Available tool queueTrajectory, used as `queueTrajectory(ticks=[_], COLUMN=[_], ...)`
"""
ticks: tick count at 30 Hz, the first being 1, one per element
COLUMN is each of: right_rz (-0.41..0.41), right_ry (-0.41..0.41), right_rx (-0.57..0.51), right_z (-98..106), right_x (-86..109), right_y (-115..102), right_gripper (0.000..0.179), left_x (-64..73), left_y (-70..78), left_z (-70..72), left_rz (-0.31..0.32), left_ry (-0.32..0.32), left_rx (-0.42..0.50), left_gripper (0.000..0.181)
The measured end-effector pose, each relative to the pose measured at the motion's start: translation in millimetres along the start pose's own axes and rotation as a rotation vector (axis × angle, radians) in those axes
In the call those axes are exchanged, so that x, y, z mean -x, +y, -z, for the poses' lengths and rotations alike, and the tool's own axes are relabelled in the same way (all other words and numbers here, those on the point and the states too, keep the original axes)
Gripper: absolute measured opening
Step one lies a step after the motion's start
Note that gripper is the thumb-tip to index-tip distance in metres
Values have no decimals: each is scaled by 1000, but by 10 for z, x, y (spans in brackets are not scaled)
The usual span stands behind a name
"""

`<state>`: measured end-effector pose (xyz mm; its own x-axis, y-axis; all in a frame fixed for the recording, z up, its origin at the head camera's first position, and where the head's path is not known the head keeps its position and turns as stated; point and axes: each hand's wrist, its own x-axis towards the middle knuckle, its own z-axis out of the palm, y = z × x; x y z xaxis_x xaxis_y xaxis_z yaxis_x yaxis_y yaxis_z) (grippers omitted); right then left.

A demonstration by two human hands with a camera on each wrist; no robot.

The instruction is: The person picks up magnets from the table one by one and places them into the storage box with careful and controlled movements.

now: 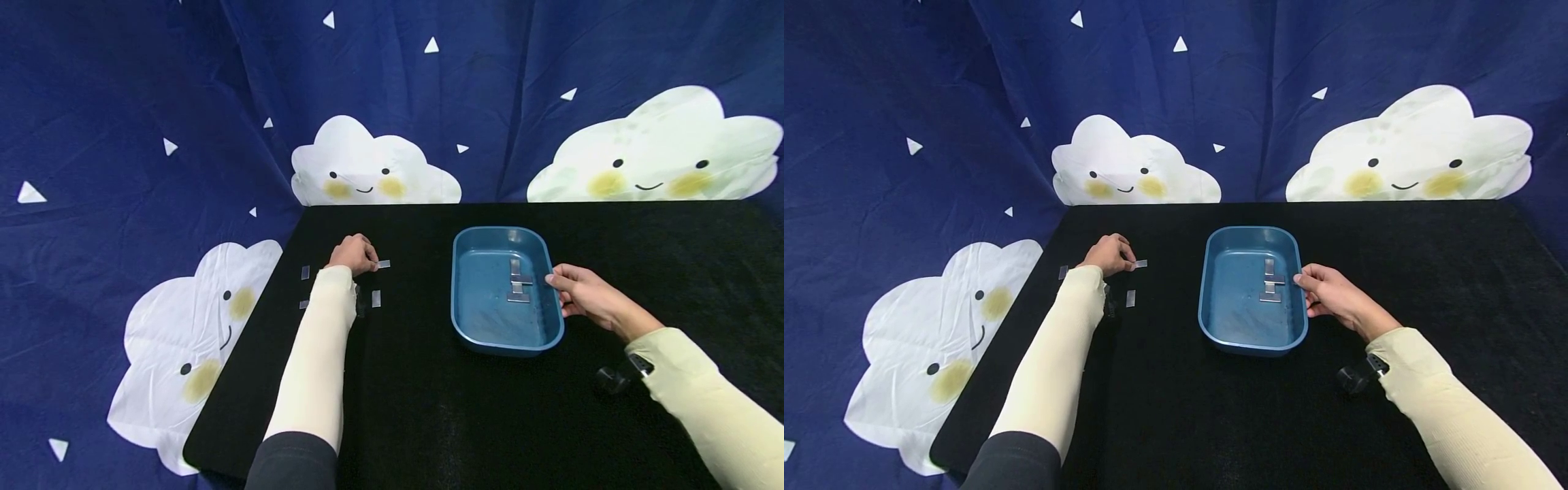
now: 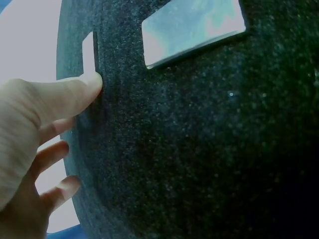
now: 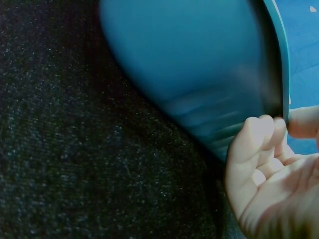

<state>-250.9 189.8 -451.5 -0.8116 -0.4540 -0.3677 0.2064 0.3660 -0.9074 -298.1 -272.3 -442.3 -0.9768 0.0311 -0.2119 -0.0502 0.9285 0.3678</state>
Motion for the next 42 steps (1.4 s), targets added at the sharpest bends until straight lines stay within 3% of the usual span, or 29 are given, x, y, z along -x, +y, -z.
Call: queueTrajectory(ticks=[9, 23, 28, 42], right_rz=[-5, -3, -8, -5], right_ry=[-3, -14, -11, -3], right_rx=[-3, -23, -24, -22], right_z=[5, 8, 12, -4], right_x=[-10, -1, 2, 29], right_y=[1, 3, 2, -29], right_gripper=[21, 22, 21, 20], left_x=[17, 21, 29, 52], left_y=[16, 18, 47, 354], left_z=[-19, 3, 4, 122], left_rz=[-4, -80, -85, -164], left_ry=[39, 9, 3, 68], left_rx=[-32, -92, -68, -35], left_gripper=[5, 15, 16, 13])
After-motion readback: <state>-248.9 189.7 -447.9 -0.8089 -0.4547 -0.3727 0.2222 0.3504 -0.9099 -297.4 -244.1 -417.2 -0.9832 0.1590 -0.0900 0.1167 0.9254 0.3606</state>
